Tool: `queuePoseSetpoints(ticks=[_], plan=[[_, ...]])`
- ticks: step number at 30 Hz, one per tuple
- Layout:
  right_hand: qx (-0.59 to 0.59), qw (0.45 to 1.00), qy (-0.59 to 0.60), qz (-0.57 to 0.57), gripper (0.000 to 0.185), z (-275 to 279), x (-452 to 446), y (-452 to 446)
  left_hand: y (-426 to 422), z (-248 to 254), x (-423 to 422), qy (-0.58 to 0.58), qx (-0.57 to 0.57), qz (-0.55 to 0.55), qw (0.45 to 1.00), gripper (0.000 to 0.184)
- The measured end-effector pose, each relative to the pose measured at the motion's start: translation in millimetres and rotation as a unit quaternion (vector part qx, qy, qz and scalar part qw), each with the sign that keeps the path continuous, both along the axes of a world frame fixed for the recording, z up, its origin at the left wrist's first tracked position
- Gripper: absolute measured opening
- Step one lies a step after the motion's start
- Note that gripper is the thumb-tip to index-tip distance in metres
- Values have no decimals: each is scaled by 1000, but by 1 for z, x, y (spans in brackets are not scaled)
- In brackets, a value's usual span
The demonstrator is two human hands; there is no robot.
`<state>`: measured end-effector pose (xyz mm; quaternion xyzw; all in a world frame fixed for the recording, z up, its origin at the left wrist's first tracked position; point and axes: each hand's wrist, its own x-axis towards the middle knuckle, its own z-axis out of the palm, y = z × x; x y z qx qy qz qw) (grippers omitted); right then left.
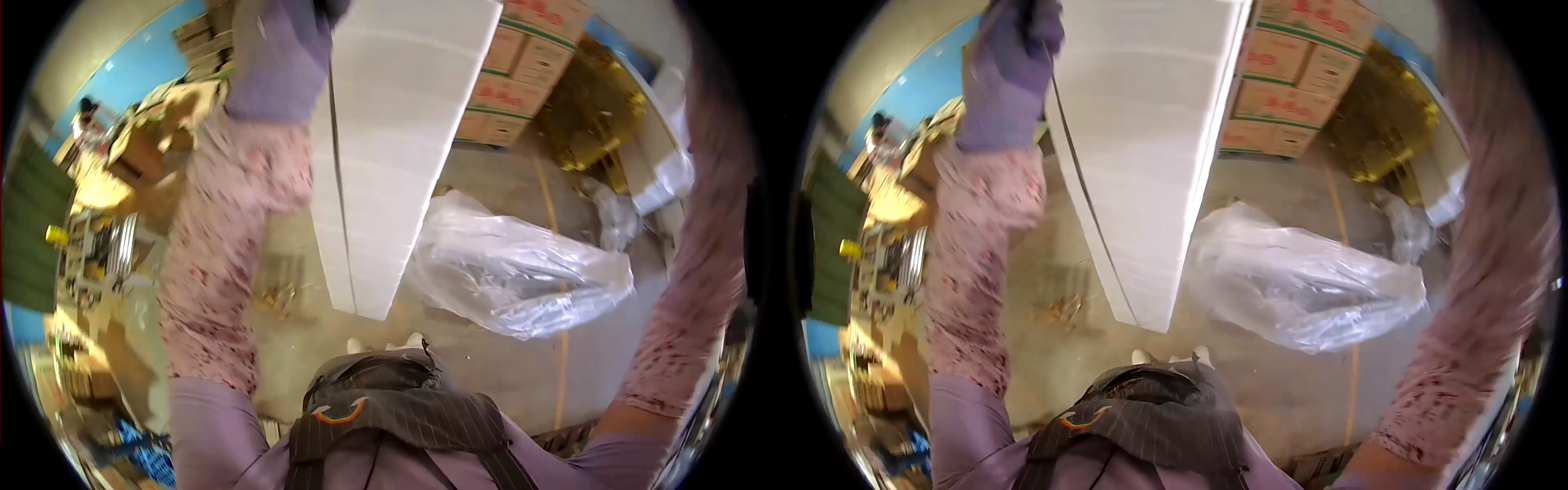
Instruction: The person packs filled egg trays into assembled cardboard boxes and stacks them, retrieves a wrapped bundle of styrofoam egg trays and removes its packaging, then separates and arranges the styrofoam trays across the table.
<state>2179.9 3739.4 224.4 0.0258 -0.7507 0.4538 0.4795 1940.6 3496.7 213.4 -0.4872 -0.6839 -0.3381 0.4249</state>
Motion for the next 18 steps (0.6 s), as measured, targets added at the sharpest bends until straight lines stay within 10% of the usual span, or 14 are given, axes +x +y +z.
queuePoseSetpoints(ticks=[4, 6, 9, 18], plan=[[-150, 975, -76, 143, 45, -143, -57, -35, -116, 31, -32, -75, -60, 188, 978, 33], [115, 927, -357, -20, 55, -353, -49, 9, -186, 31, -28, -89, -54, 255, 961, 33], [-434, 729, -442, 290, 51, -550, -2, -55, -285, 30, 7, -112, -52, 387, 914, 33], [-458, 344, -757, 314, 47, -672, -21, -281, -456, 25, 230, -158, 7, 743, 650, 33]])
